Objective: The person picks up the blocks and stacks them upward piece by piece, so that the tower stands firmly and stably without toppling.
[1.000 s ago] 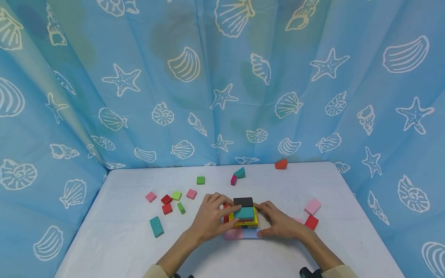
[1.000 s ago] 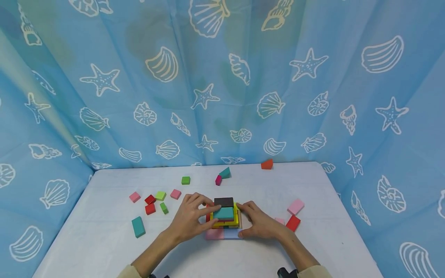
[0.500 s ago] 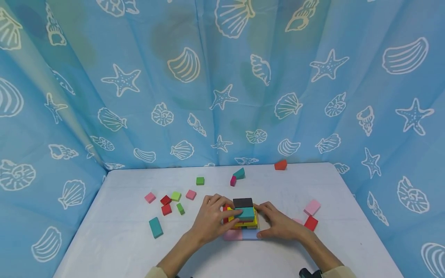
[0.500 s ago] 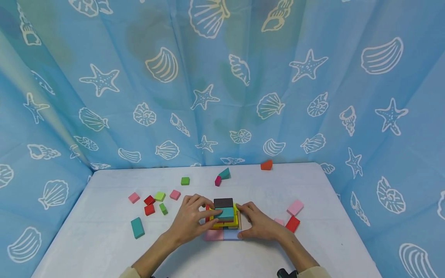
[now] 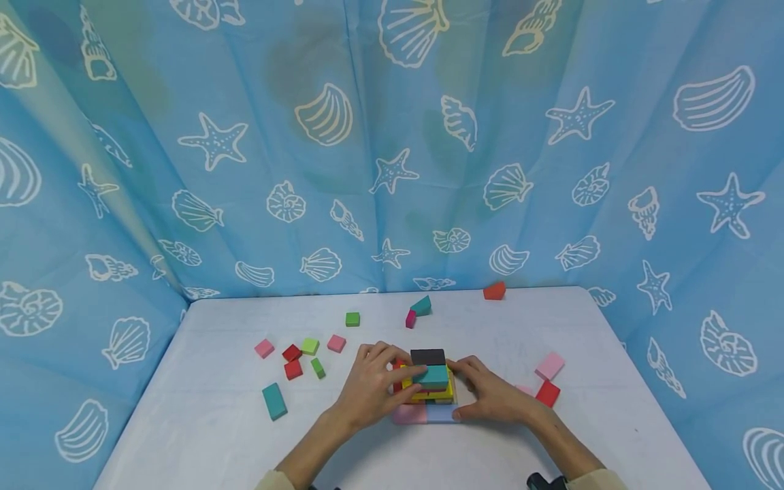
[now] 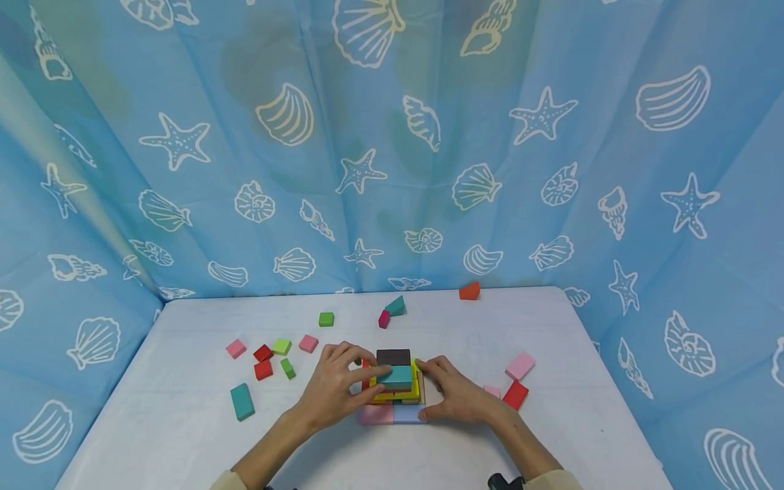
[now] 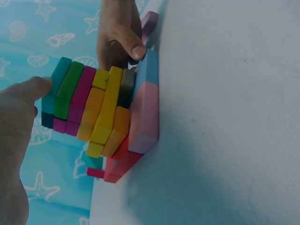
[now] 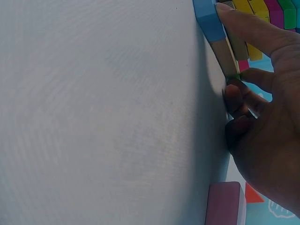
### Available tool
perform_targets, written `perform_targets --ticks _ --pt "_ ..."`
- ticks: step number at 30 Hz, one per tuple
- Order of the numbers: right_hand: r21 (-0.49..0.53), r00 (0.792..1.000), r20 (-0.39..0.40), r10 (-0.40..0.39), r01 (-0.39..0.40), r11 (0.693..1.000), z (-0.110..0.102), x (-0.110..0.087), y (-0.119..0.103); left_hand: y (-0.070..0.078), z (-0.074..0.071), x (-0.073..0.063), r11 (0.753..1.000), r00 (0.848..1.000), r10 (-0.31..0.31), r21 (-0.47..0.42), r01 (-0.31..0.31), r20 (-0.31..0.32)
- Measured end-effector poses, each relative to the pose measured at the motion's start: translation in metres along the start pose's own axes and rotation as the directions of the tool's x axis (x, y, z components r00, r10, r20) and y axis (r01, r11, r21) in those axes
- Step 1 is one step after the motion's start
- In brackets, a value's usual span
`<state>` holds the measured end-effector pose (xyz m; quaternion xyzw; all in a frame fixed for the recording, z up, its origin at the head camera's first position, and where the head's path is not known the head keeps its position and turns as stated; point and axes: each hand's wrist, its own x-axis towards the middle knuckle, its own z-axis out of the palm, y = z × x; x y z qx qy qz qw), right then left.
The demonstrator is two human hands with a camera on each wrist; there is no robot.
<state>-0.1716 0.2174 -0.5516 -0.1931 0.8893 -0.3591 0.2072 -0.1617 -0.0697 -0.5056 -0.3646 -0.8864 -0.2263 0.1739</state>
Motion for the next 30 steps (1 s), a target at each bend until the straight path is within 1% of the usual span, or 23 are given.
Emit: perform_targets --ticks 2,3,5,6,7,9,10,12,14,16,17,18,19,20,21,23,25,28,30 --pt "0.001 1.000 -0.002 -0.001 0.001 1.000 0.000 0.000 0.000 -0.001 -0.003 -0.002 0.999 0.999 -0.042 -0.029 0.041 -0.017" --pt "0.004 1.000 -0.002 -0.001 0.001 1.000 0.000 0.000 0.000 -0.002 -0.005 -0.004 0.996 0.997 -0.075 -0.046 0.074 -0.029" --pt "0.006 1.000 -0.001 0.006 -0.006 1.000 0.000 0.000 0.000 -0.007 -0.011 -0.010 0.986 0.987 -0.150 -0.085 0.145 -0.060" --pt "0.007 1.000 0.001 0.007 -0.007 1.000 0.000 0.000 0.000 -0.010 -0.014 -0.013 0.977 0.978 -0.196 -0.099 0.188 -0.076" --pt "0.007 1.000 0.001 0.008 -0.008 1.000 0.000 0.000 0.000 -0.014 -0.018 -0.017 0.966 0.967 -0.242 -0.118 0.232 -0.081" --pt "0.004 1.000 0.001 0.009 -0.009 1.000 0.000 0.000 0.000 -0.024 -0.027 -0.027 0.931 0.936 -0.345 -0.150 0.332 -0.075" --pt "0.000 1.000 -0.001 0.012 -0.012 1.000 -0.001 0.000 0.000 -0.031 -0.033 -0.032 0.913 0.921 -0.386 -0.170 0.371 -0.059" --pt "-0.007 1.000 -0.004 0.010 -0.010 1.000 -0.001 0.001 0.000 -0.048 -0.047 -0.044 0.869 0.892 -0.452 -0.223 0.442 0.009" --pt "-0.012 1.000 -0.008 0.011 -0.011 1.000 -0.001 0.001 0.000 -0.066 -0.062 -0.058 0.823 0.861 -0.500 -0.258 0.506 0.095" --pt "-0.009 1.000 -0.009 0.014 -0.014 1.000 0.000 0.001 0.001 -0.085 -0.077 -0.073 0.785 0.834 -0.519 -0.281 0.552 0.188" --pt "-0.008 1.000 -0.009 0.012 -0.012 1.000 0.000 0.001 0.001 -0.094 -0.083 -0.081 0.768 0.815 -0.531 -0.276 0.579 0.233" --pt "-0.006 1.000 -0.007 0.011 -0.011 1.000 0.000 0.001 0.001 -0.102 -0.090 -0.089 0.752 0.792 -0.545 -0.259 0.606 0.274" --pt "-0.002 1.000 -0.005 0.010 -0.010 1.000 0.000 0.001 0.001 -0.109 -0.095 -0.097 0.735 0.767 -0.561 -0.239 0.635 0.311" --pt "-0.001 1.000 -0.004 0.011 -0.011 1.000 0.001 0.002 0.001 -0.116 -0.099 -0.104 0.720 0.745 -0.570 -0.226 0.656 0.346" --pt "-0.001 1.000 -0.004 0.012 -0.012 1.000 0.001 0.002 0.001 -0.123 -0.103 -0.111 0.705 0.724 -0.581 -0.214 0.676 0.372" --pt "-0.008 1.000 -0.003 0.011 -0.011 1.000 0.001 0.002 0.000 -0.133 -0.109 -0.122 0.685 0.689 -0.596 -0.187 0.704 0.413" --pt "-0.013 1.000 -0.004 0.013 -0.013 1.000 0.001 0.001 0.000 -0.141 -0.110 -0.131 0.670 0.669 -0.598 -0.184 0.719 0.441" --pt "-0.015 1.000 -0.006 0.017 -0.017 1.000 0.000 0.000 -0.002 -0.149 -0.108 -0.140 0.669 0.660 -0.592 -0.174 0.723 0.463" --pt "-0.013 1.000 -0.004 0.013 -0.013 1.000 -0.001 -0.001 -0.002 -0.152 -0.105 -0.144 0.670 0.657 -0.596 -0.165 0.724 0.463"
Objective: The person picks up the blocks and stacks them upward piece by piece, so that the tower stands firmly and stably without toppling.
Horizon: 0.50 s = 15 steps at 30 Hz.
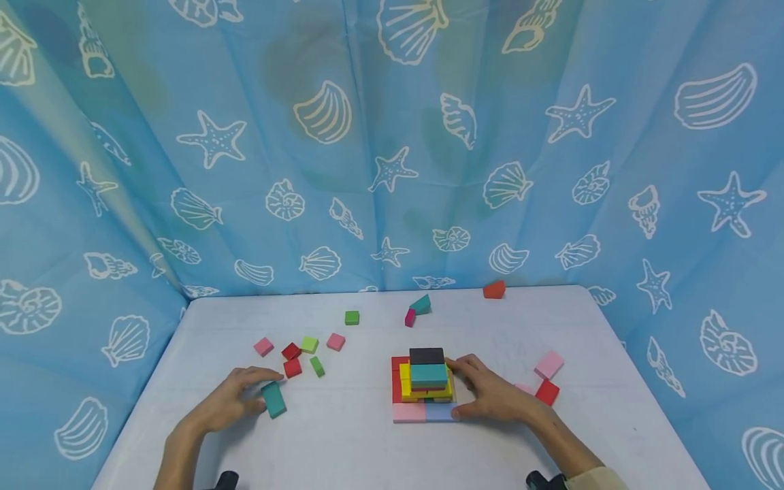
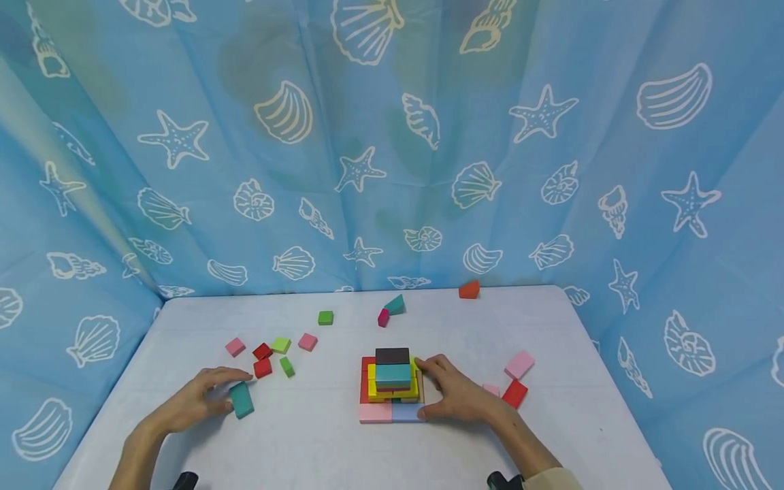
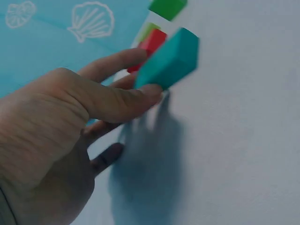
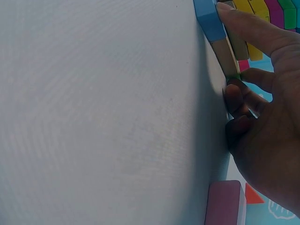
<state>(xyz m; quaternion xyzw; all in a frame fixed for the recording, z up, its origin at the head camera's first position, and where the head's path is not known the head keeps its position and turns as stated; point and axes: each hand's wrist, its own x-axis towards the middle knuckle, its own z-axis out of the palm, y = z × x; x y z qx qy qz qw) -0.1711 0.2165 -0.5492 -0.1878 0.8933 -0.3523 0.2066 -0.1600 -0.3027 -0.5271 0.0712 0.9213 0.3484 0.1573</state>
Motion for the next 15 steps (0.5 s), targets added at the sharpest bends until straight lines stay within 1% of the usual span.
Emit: perform_targets --ticks 3,5,8,13,15 --pt "0.001 1.000 0.002 -0.009 0.009 1.000 -0.0008 -0.0006 -0.0001 -0.0048 0.0040 0.0037 0.999 1.000 0.017 0.030 -0.017 -0.014" --pt "-0.003 1.000 0.005 -0.013 0.013 1.000 -0.0007 -0.0004 0.0002 -0.0057 0.0051 0.0054 0.998 0.999 0.038 0.047 -0.037 -0.025" --pt "-0.004 1.000 0.005 -0.010 0.010 1.000 -0.0008 -0.0003 0.0004 -0.0053 0.0051 0.0075 0.997 0.998 0.064 0.052 -0.062 -0.026" --pt "0.002 1.000 0.002 -0.006 0.006 1.000 -0.0009 -0.0003 -0.0007 -0.0022 0.0042 0.0072 0.998 0.999 0.039 0.056 -0.037 -0.027" --pt "0.002 1.000 0.002 -0.009 0.009 1.000 -0.0008 -0.0004 -0.0010 0.0003 0.0043 0.0067 0.999 0.999 0.022 0.037 -0.021 -0.027"
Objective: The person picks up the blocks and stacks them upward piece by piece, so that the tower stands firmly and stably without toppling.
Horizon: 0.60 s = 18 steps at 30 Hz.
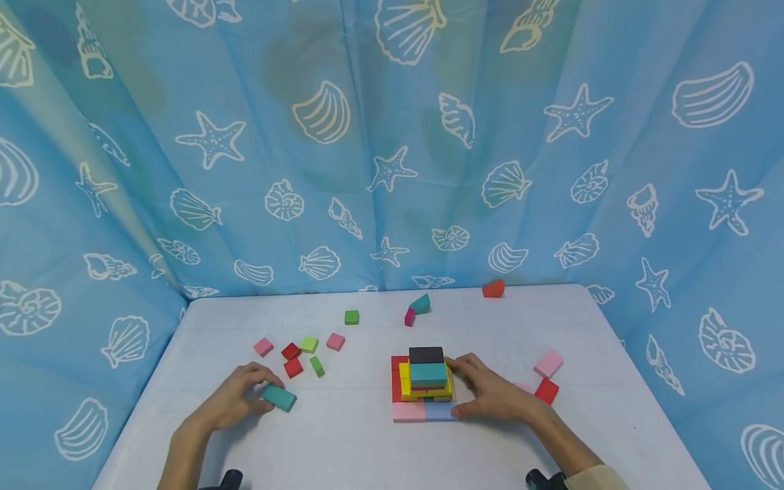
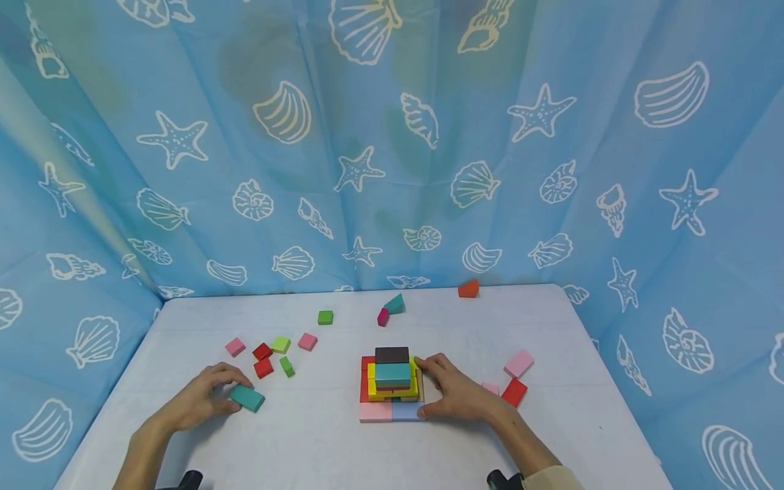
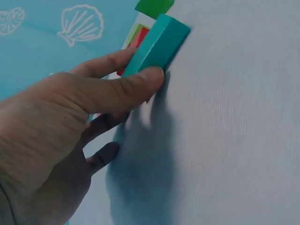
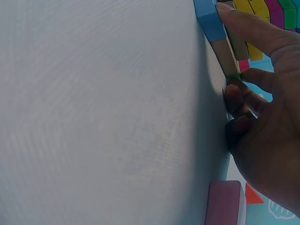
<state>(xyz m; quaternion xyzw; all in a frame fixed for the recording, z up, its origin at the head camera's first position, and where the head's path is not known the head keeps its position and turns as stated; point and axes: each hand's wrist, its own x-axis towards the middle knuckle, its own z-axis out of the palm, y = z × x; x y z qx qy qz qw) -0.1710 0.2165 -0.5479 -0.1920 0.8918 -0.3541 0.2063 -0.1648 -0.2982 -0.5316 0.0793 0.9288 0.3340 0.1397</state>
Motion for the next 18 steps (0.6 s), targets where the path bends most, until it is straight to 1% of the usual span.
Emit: perform_targets --ticks 3,6,8,10,12,14,16,18 --pt "-0.006 1.000 0.002 -0.002 0.002 1.000 -0.001 0.000 0.000 0.008 0.001 0.002 0.999 1.000 0.014 -0.030 -0.014 0.006" --pt "0.000 1.000 0.004 0.002 -0.002 1.000 -0.001 0.000 0.000 0.025 0.003 0.006 0.995 0.996 0.092 -0.046 -0.092 0.001" --pt "0.004 1.000 0.001 0.009 -0.009 1.000 -0.001 0.000 -0.001 0.041 0.007 0.011 0.985 0.986 0.162 -0.055 -0.163 -0.024" --pt "0.011 1.000 -0.002 0.015 -0.015 1.000 -0.001 0.001 -0.001 0.061 0.012 0.017 0.969 0.970 0.234 -0.063 -0.239 -0.066" --pt "0.014 1.000 -0.001 0.023 -0.023 1.000 -0.001 0.001 0.000 0.083 0.020 0.024 0.952 0.950 0.286 -0.073 -0.296 -0.125" --pt "0.016 1.000 -0.002 0.028 -0.028 0.999 0.000 0.001 0.000 0.106 0.030 0.031 0.937 0.929 0.321 -0.083 -0.340 -0.185" --pt "0.015 1.000 0.000 0.028 -0.028 0.999 0.000 0.001 0.001 0.129 0.041 0.039 0.923 0.911 0.343 -0.096 -0.372 -0.231" --pt "0.016 1.000 0.000 0.026 -0.026 1.000 0.001 0.001 0.001 0.150 0.052 0.046 0.916 0.902 0.350 -0.109 -0.386 -0.253"
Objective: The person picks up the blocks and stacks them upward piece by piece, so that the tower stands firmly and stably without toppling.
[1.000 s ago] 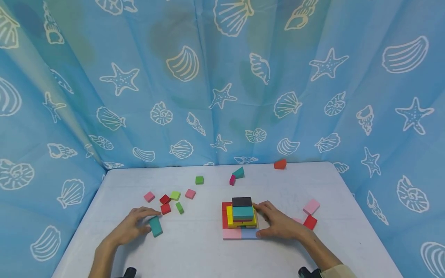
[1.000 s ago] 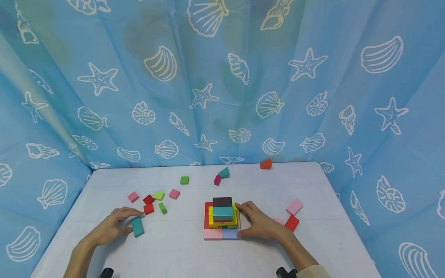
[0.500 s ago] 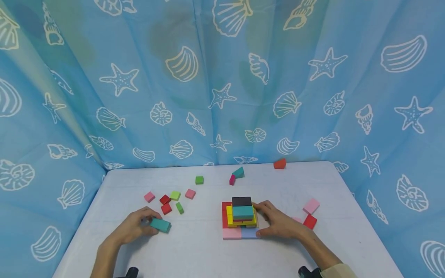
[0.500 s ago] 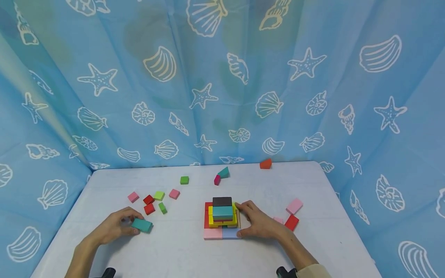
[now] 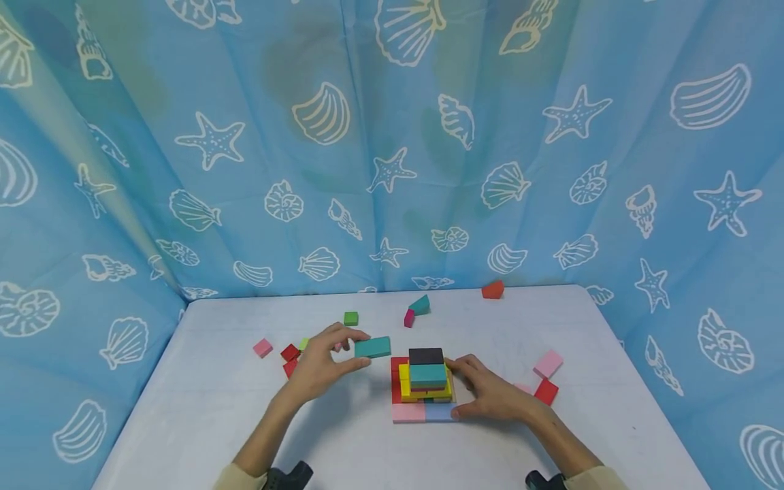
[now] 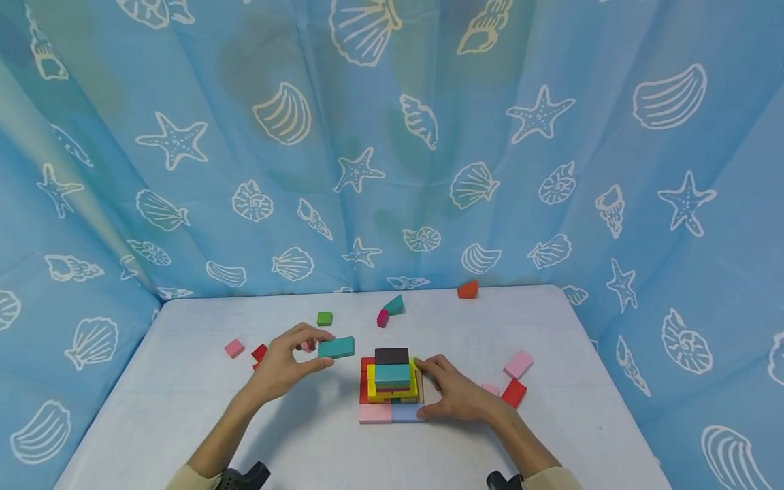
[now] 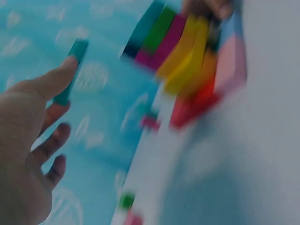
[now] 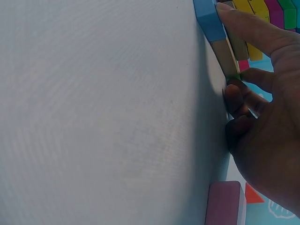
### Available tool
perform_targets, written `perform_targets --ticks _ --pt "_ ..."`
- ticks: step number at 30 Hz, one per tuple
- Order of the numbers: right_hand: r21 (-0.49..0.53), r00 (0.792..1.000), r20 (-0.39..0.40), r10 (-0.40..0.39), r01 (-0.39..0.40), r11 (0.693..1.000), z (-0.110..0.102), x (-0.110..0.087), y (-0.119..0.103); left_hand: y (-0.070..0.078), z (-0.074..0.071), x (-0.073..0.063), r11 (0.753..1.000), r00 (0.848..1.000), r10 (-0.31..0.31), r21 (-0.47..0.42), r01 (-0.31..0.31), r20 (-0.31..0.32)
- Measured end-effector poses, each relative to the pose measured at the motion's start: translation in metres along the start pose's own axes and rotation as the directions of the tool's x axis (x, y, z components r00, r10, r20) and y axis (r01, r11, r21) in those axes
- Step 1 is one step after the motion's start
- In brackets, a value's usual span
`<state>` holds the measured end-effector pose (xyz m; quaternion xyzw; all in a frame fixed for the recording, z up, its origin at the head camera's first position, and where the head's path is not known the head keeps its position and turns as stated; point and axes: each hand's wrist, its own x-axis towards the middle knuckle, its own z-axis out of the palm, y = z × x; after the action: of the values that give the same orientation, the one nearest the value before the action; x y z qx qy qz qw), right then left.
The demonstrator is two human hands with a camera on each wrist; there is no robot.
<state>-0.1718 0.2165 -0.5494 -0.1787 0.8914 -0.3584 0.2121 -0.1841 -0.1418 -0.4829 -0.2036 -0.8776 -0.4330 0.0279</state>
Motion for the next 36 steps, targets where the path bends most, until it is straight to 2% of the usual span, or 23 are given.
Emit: perform_targets --ticks 5,9,13,21,36 --pt "0.007 1.000 0.003 -0.027 0.027 1.000 0.000 0.000 0.002 0.026 0.033 0.020 0.999 0.999 0.024 -0.047 -0.023 0.028" --pt "0.006 0.999 0.006 -0.043 0.043 0.999 0.000 0.000 0.003 0.035 0.051 0.028 0.999 0.998 0.035 -0.034 -0.033 0.051" --pt "0.001 0.999 0.008 -0.051 0.051 0.999 0.000 -0.002 0.001 0.038 0.062 0.031 1.000 0.998 0.016 0.005 -0.016 0.059" --pt "-0.027 0.998 0.011 -0.056 0.056 0.998 0.000 -0.001 0.004 0.038 0.072 0.030 1.000 0.998 -0.010 0.026 0.008 0.067" --pt "-0.043 0.998 0.005 -0.068 0.069 0.997 0.000 -0.002 0.005 0.038 0.075 0.030 0.999 0.998 0.029 0.030 -0.031 0.063"
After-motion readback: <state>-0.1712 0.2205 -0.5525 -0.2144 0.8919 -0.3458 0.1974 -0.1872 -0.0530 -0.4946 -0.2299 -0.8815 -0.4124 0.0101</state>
